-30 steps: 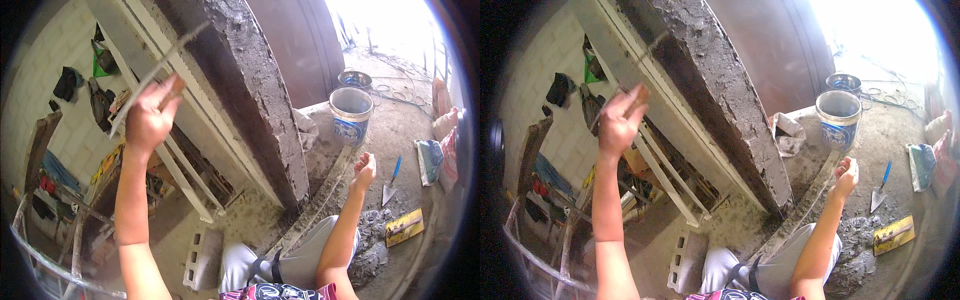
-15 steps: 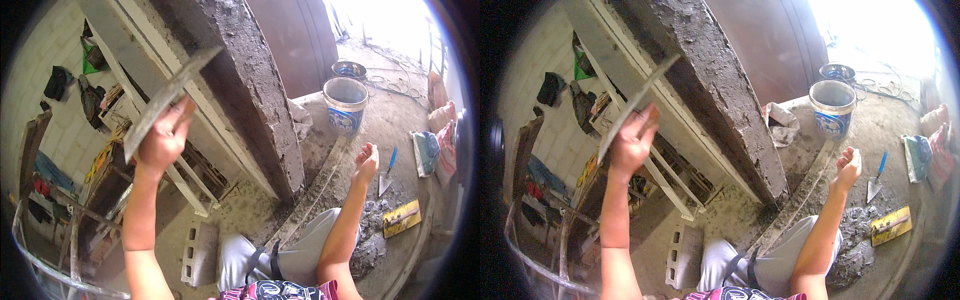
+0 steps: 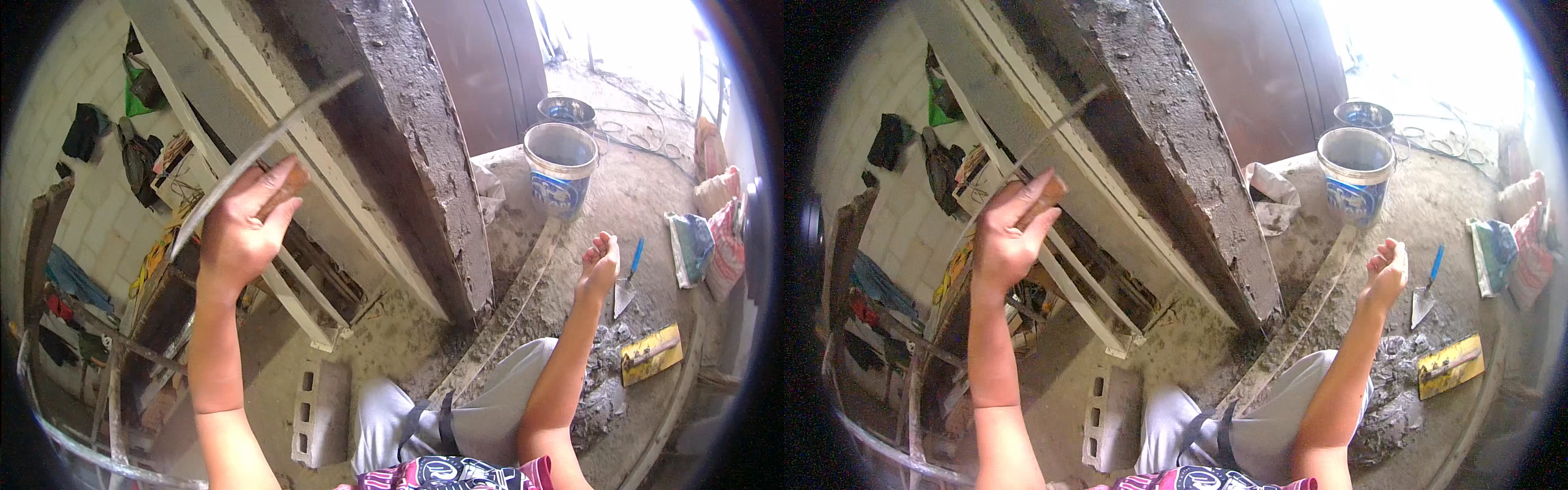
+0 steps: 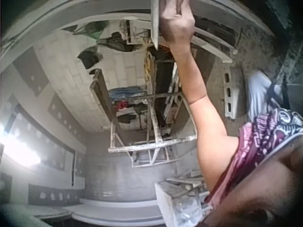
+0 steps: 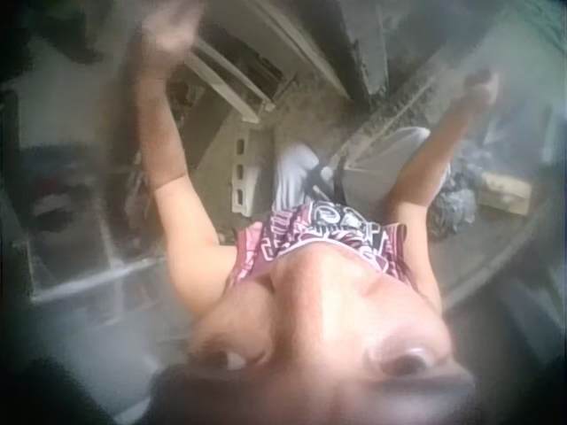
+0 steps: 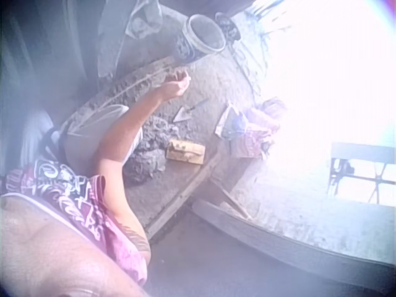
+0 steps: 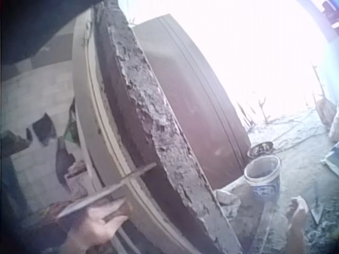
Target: The person applies wet plaster to a vertical wall section using a trowel and a hawk. They scoop plaster from a pile on the floor, spread it onto the wall, and smooth the surface repeatedly.
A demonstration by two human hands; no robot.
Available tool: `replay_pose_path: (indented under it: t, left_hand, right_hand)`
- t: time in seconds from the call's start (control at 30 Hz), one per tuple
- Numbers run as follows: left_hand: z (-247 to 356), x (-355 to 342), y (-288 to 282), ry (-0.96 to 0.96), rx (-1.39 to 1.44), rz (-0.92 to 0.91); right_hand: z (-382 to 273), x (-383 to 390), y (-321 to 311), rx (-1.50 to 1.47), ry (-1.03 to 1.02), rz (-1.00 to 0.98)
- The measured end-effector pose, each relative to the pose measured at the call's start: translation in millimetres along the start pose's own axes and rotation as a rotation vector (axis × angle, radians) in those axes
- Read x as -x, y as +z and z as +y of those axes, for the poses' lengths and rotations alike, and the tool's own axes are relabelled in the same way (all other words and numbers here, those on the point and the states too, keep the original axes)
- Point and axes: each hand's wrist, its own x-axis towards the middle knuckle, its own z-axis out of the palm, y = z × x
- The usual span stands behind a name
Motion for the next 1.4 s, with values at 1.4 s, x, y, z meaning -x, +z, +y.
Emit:
replay_pose_path:
  t: [1.4]
  left_hand:
    - [2.3,20.2,40.2,0.076,-0.15,0.086]
  right_hand:
    - [-2.2,2.6,-1.7,-0.08,0.076,-0.031]
